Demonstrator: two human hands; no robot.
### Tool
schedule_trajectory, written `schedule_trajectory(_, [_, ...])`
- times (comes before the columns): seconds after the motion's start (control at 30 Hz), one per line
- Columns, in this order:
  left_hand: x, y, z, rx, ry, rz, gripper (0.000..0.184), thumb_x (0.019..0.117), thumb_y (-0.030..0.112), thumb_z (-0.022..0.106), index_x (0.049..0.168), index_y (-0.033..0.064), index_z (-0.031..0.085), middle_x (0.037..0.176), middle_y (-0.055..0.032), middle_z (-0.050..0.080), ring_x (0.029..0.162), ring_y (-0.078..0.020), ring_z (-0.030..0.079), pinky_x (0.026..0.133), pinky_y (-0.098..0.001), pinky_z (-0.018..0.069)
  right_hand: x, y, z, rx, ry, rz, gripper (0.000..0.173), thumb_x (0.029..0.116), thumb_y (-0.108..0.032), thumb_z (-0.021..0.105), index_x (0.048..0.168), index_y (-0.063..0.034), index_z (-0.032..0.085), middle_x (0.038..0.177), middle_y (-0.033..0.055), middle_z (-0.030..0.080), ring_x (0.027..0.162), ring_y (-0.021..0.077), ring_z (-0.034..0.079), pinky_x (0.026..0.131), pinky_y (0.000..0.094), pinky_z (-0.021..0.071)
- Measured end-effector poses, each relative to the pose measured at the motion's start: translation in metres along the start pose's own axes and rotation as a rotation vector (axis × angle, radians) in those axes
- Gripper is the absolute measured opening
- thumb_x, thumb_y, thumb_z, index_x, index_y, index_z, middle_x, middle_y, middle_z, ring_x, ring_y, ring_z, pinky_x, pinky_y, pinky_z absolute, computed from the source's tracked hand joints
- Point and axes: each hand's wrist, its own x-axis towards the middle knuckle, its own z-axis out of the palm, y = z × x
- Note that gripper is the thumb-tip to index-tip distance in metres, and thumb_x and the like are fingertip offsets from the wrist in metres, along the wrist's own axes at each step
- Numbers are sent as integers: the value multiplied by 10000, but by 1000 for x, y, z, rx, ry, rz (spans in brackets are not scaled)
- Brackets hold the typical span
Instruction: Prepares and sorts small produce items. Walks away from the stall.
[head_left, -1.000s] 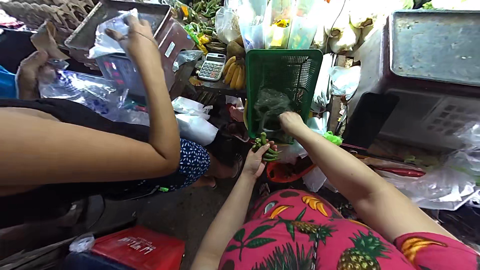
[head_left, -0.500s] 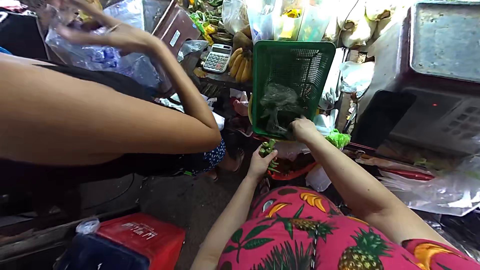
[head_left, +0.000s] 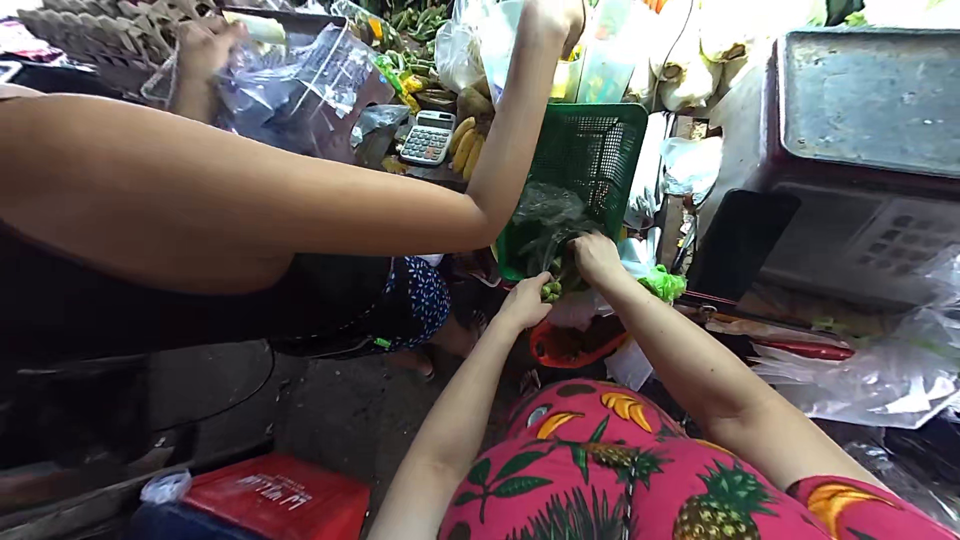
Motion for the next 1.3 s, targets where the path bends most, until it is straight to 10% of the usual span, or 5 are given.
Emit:
schedule_trajectory(0.3, [-32,-5,4,-896,361,61,669,945,96,713,1550,145,432,1177,-133,675,861,-186,701,769,-344,618,-6,-12,-35,380,52,27,352,883,-57,744,1213,-180,736,1154,114,736,1192,409,609,982,652,480])
schedule_trajectory(0.53, [-50,29,-1,-1612,283,130,169,1066,92,464,1177,10,562,986,-94,681,882,-182,692,869,-353,594,-60,-18,-73,635,183,-324,308,1008,-35,584,1315,-27,613,1224,159,658,1109,263,658,1002,451,536])
schedule_trajectory(0.9, [-49,74,17,-1469,141,225,348,1032,205,602,1320,28,521,1036,-71,708,925,-153,708,864,-354,600,-136,-21,-67,554,238,-233,464,1015,-231,635,1444,-72,557,1207,180,617,950,234,688,838,377,603])
schedule_trajectory(1.03, [-48,89,27,-1231,122,293,562,811,103,825,1272,-36,536,1005,-57,712,886,-124,704,842,-322,605,-142,0,-75,629,226,-218,527,1063,-407,505,1505,-120,514,1511,124,521,1375,278,514,1123,519,433])
schedule_trajectory(1.3, [-47,119,30,-635,146,303,1298,650,153,880,1607,23,13,1352,-156,589,1141,-96,644,991,-276,549,-159,17,-46,676,264,-350,338,1036,-351,562,1239,-107,678,1229,133,635,1184,266,578,1039,460,472])
